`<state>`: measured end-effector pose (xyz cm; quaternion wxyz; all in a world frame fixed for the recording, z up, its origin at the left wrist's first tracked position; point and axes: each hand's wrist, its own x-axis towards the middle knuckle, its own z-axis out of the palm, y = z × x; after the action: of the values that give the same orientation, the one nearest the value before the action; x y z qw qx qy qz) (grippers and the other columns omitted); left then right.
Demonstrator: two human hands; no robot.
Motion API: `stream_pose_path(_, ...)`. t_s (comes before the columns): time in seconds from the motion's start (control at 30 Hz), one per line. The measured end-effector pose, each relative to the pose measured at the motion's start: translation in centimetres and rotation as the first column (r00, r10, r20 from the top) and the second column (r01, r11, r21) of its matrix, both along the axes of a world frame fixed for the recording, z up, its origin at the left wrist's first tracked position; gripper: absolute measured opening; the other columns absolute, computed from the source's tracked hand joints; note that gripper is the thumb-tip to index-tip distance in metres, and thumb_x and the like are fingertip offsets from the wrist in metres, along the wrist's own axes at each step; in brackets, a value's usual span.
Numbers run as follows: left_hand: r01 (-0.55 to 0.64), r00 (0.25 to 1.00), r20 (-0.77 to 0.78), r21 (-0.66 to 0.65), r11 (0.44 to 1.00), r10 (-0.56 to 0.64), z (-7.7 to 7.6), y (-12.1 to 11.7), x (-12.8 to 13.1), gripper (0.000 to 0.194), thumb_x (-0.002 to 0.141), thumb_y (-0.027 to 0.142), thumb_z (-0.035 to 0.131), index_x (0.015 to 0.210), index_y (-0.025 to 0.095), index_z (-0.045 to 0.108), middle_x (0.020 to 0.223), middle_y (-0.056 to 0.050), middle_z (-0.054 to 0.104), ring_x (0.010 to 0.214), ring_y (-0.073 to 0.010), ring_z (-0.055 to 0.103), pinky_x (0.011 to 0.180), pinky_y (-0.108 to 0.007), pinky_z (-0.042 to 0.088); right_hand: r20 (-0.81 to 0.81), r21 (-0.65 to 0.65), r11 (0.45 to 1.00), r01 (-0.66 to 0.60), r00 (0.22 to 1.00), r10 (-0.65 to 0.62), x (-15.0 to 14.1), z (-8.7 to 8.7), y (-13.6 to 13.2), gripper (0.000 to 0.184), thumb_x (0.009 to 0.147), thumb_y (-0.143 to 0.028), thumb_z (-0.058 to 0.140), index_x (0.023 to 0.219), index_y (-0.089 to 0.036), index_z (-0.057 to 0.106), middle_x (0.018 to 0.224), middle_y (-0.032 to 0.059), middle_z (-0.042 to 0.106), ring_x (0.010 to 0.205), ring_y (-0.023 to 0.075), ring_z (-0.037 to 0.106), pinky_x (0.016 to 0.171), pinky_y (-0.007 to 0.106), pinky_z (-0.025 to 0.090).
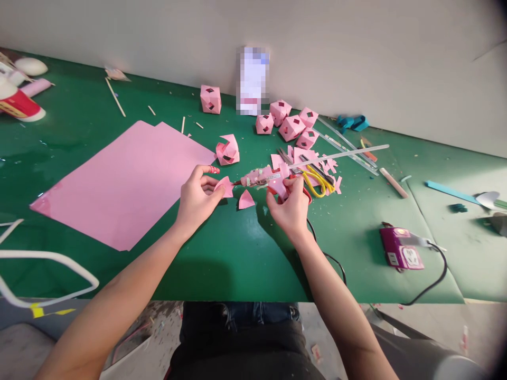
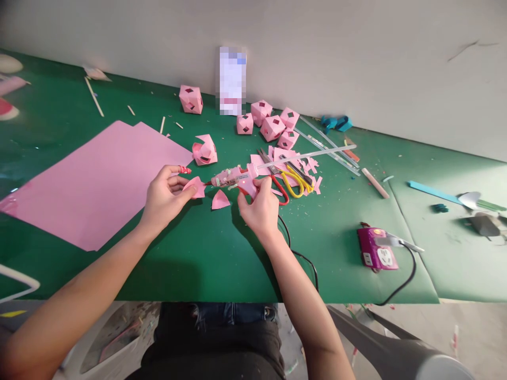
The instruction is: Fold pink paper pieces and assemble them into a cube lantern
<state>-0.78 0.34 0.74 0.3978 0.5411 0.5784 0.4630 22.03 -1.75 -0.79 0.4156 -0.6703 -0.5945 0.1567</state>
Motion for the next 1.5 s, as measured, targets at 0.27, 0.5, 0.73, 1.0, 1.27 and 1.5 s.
stream_pose_path(0.27,-0.002,1.0,-0.005,0.002,1.0,0.002,0.07,-0.08,0.01,0.036,0.08,0.03,0.081,0.109,0.024,0.06,0.08,0.001,0.076,0.075,-0.0186,0.077,0.072,-0.03,0.06,0.067,0.071,0.994,0.078,0.994,-0.083,0.47,-0.11,0.2,0.039,0.079,-0.043,0.068,0.098,-0.03,0.037,0.083,-0.0009,0.066,0.056,0.0163,0.055,0.058,0.034,0.044)
stream_pose_path(0.5,0.008,1.0,0.001,0.004,1.0,-0.008,-0.05,-0.12,0.08,0.038,0.08,0.035,0.082,0.11,0.024,0.061,0.081,0.001,0.077,0.074,-0.0181,0.077,0.072,-0.03,0.061,-0.085,0.035,0.998,0.054,0.995,-0.051,0.2,-0.41,0.45,0.045,0.076,-0.049,0.073,0.097,-0.03,0.038,0.08,-0.0069,0.06,0.053,0.0123,0.051,0.053,0.029,0.044)
stream_pose_path(0.73,-0.009,0.999,0.032,0.008,1.0,0.009,0.38,-0.15,0.08,0.037,0.08,0.034,0.082,0.109,0.024,0.061,0.08,0.002,0.075,0.071,-0.0169,0.076,0.068,-0.028,0.061,-0.037,0.0,0.999,0.047,0.998,-0.047,-0.12,-0.18,0.3,0.044,0.073,-0.046,0.073,0.096,-0.03,0.038,0.078,-0.0068,0.061,0.053,0.0146,0.053,0.057,0.033,0.045)
stream_pose_path(1.0,0.004,1.0,0.02,0.003,1.0,-0.004,0.11,-0.05,0.07,0.038,0.081,0.036,0.082,0.111,0.024,0.062,0.081,0.001,0.076,0.072,-0.0168,0.076,0.069,-0.028,0.06,-0.013,0.03,0.998,0.061,0.998,-0.06,-0.19,-0.1,0.35,0.044,0.074,-0.048,0.07,0.096,-0.031,0.036,0.075,-0.0067,0.06,0.051,0.0149,0.051,0.057,0.034,0.046)
stream_pose_path(1.27,-0.004,1.0,0.014,0.007,1.0,0.004,0.3,-0.18,0.07,0.038,0.08,0.034,0.082,0.11,0.024,0.061,0.081,0.001,0.076,0.074,-0.0171,0.076,0.072,-0.029,0.061,0.045,0.051,0.998,0.042,0.998,-0.045,0.07,-0.12,0.28,0.042,0.074,-0.043,0.07,0.096,-0.031,0.037,0.07,-0.0093,0.058,0.05,0.0152,0.052,0.056,0.033,0.045)
stream_pose_path(1.5,0.013,1.0,0.016,-0.026,1.0,-0.013,0.57,-0.25,0.25,0.038,0.08,0.033,0.082,0.111,0.025,0.061,0.08,0.002,0.076,0.072,-0.0175,0.076,0.071,-0.03,0.059,0.014,0.065,0.996,0.067,0.998,-0.068,0.14,-0.22,0.48,0.043,0.074,-0.046,0.068,0.095,-0.031,0.035,0.078,-0.0068,0.061,0.051,0.0139,0.051,0.053,0.031,0.042)
